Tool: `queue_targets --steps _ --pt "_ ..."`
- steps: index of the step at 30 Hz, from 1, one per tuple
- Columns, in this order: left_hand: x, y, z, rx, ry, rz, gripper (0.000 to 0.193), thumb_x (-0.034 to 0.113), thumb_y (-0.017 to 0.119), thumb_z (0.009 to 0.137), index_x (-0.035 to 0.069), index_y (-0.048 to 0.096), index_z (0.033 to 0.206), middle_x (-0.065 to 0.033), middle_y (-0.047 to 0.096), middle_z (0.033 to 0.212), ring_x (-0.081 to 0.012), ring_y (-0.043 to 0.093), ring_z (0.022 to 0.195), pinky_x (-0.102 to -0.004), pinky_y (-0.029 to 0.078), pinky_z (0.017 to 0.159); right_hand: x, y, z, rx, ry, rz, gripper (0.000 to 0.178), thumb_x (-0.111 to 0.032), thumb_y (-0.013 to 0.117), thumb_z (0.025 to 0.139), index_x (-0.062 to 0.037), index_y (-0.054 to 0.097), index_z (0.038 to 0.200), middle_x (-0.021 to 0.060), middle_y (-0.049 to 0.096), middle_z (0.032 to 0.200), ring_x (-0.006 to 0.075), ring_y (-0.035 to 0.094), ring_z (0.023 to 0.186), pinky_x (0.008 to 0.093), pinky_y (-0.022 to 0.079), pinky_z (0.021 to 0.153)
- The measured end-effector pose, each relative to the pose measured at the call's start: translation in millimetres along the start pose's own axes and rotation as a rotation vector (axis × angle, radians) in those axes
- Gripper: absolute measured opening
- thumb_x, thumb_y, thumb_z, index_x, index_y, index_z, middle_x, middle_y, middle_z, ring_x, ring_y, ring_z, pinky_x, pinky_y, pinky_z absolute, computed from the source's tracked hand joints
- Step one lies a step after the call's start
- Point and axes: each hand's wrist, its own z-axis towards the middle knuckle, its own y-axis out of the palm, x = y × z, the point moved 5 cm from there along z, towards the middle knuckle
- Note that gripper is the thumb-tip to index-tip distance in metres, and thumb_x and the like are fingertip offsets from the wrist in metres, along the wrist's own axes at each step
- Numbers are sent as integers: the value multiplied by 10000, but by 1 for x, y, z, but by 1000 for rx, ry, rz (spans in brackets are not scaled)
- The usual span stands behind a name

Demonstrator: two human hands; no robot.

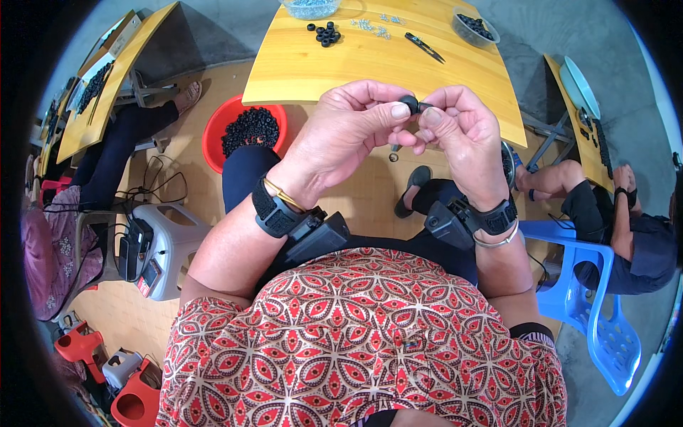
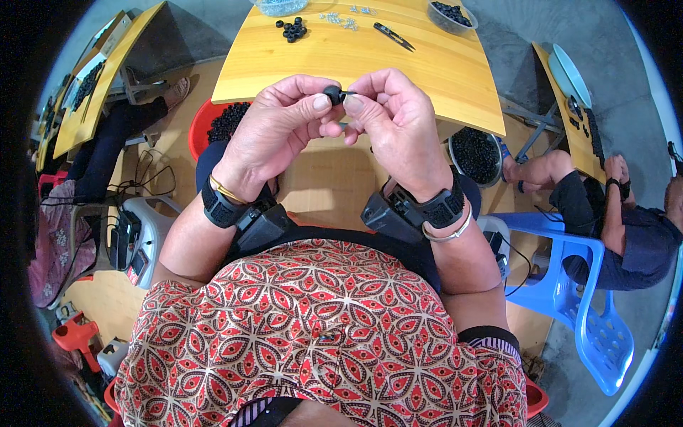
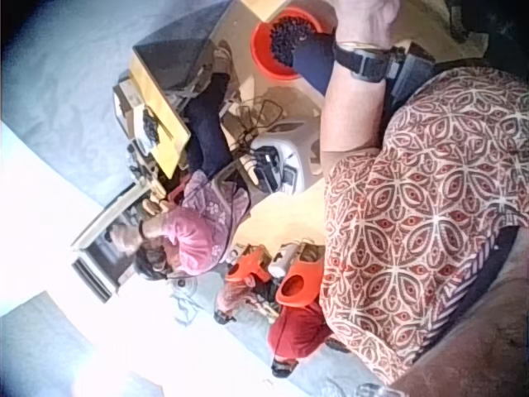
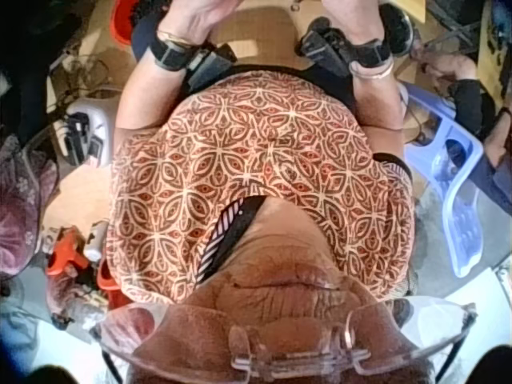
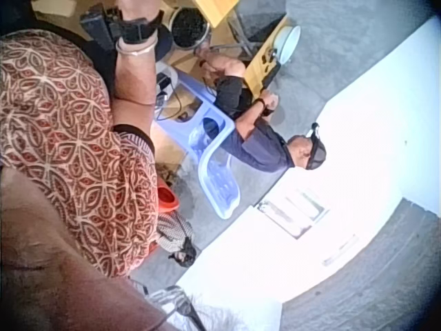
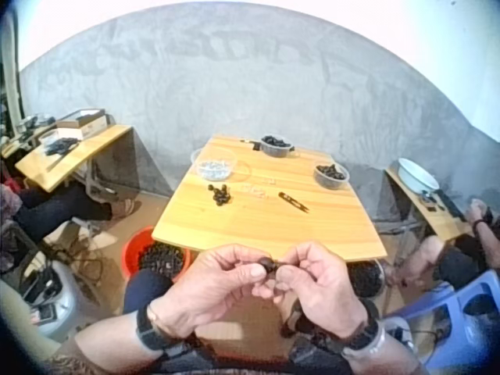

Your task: Assembling small plastic rings by inserting metal pins into them.

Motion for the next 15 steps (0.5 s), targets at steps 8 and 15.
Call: queue_targets --steps 8,15 --pt "1 2 -2 6 3 37 136 53 533 792 -1 562 914 -92 590 781 -137 577 630 -230 490 602 0 2 -1 -58 -16 82 72 -1 511 795 28 455 830 75 541 707 94 518 578 201 447 515" --pt "2 4 -3 -9 -2 66 131 67 524 802 -6 566 903 -77 585 754 -135 563 601 -234 481 591 0 3 0 -99 -104 48 92 14 547 769 -2 468 814 52 543 715 69 493 576 180 423 520"
